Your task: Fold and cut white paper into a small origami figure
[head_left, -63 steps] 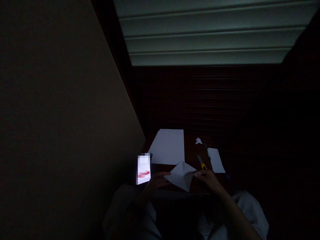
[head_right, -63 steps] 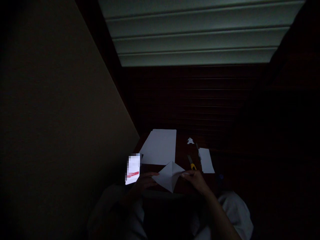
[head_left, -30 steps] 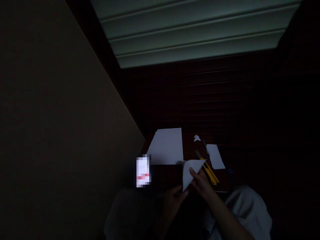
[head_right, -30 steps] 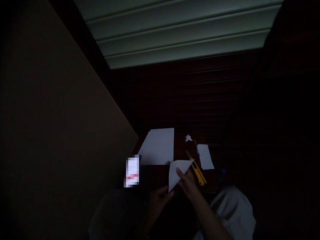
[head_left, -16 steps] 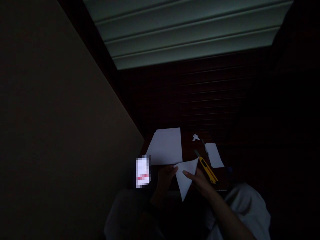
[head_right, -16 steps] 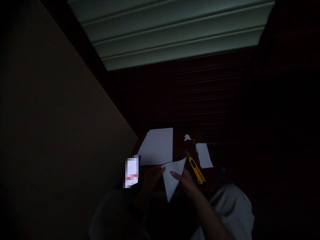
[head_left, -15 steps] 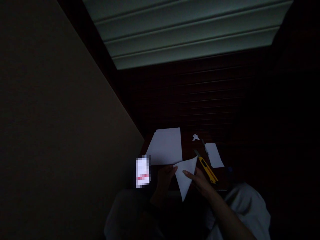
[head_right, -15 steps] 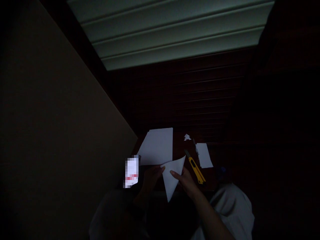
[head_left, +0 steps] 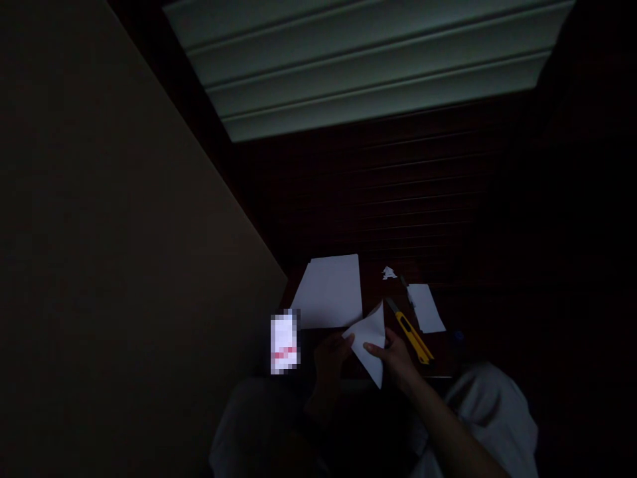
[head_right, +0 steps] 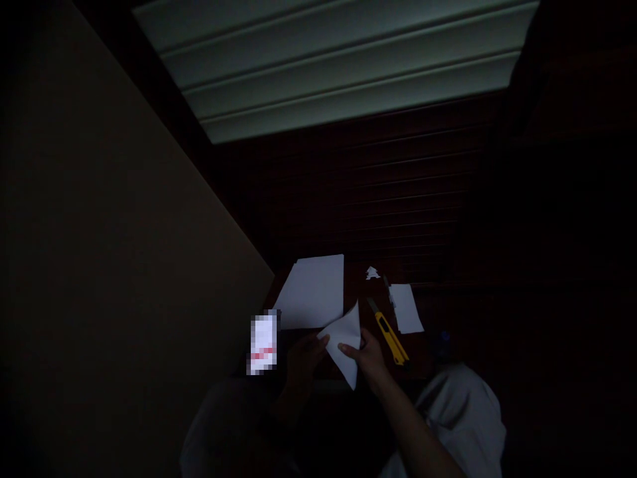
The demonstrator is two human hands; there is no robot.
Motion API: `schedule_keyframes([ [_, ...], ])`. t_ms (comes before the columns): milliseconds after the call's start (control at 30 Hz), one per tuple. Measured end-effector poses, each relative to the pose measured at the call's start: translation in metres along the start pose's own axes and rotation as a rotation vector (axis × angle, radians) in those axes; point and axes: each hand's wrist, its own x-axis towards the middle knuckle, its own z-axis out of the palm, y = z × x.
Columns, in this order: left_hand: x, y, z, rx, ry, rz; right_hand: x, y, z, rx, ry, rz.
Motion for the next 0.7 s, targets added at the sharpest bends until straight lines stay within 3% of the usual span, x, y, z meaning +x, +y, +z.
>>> schedule_keyframes([
  [300, 0.006, 0.006, -0.011, 0.052, -0.172, -0.001, 0.0, -0.002, 0.0, -0.014, -0.028, 0.019],
  [367, 0.008, 0.006, -0.012, 0.071, -0.137, 0.008, -0.002, -0.005, 0.003, -0.017, -0.036, -0.01],
  [467, 0.011, 0.004, -0.013, 0.069, 0.046, -0.002, -0.006, -0.01, 0.007, -0.046, -0.08, -0.108],
  [533, 0.011, 0.005, -0.012, 0.019, 0.093, -0.016, -0.008, -0.011, 0.009, -0.112, -0.106, -0.182],
  [600, 0.009, 0.008, -0.011, -0.031, 0.046, -0.035, -0.008, -0.01, 0.008, -0.203, -0.081, -0.226],
  [700, 0.005, 0.015, -0.012, -0.048, -0.042, -0.097, -0.005, -0.005, 0.004, -0.261, -0.007, -0.166],
])
